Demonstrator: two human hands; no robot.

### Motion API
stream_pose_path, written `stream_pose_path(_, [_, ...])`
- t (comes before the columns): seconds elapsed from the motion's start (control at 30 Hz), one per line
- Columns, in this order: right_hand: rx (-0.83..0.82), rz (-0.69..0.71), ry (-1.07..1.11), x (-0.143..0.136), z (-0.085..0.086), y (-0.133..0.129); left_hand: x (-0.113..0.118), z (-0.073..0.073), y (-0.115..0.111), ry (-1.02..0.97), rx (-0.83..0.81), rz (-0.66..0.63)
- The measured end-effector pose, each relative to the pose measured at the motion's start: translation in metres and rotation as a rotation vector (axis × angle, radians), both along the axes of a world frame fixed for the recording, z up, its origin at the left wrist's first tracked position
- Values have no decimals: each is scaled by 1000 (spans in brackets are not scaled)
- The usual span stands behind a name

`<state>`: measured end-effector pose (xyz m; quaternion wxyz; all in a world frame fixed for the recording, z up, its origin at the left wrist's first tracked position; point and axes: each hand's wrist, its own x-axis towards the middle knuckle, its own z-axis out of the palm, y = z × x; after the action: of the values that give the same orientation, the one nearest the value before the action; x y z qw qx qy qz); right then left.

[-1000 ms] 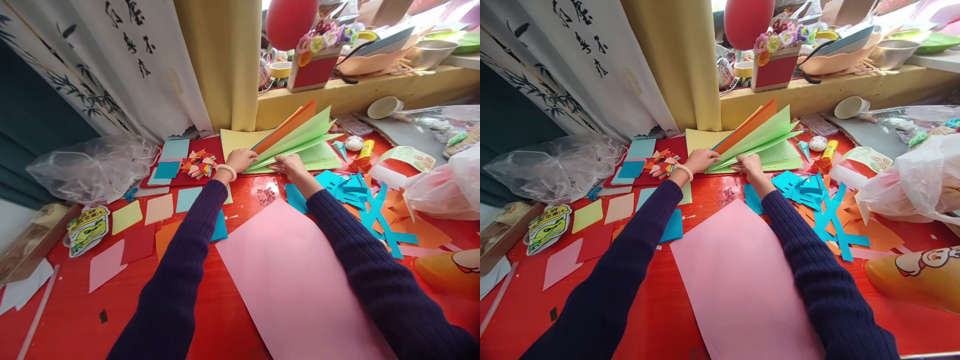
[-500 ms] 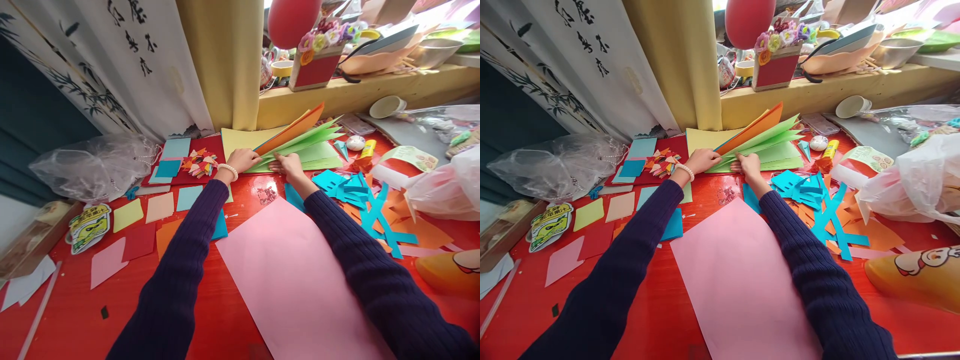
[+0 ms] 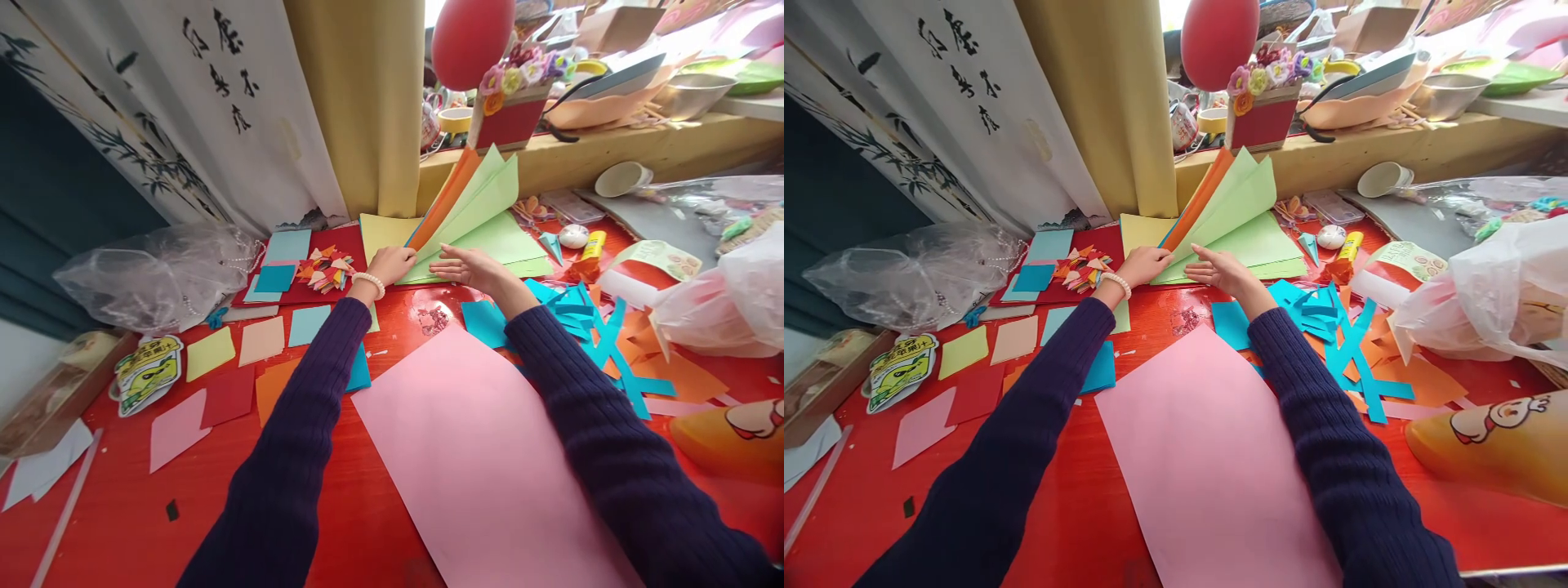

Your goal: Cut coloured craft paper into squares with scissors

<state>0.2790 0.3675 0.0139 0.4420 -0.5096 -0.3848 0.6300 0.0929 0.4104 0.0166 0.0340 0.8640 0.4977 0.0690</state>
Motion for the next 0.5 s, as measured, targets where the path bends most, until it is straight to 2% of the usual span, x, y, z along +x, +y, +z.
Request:
stream_pose_path(0.13, [-4, -63, 62, -3, -11, 4, 2, -1, 4, -23, -67, -15])
stream_pose_path(0.27, [5, -95, 79, -5, -15, 6, 1, 2, 3, -39, -115, -44])
stream_pose_path(0.5, [85, -274, -45, -4, -18, 15, -6, 15, 6, -63, -157, -101])
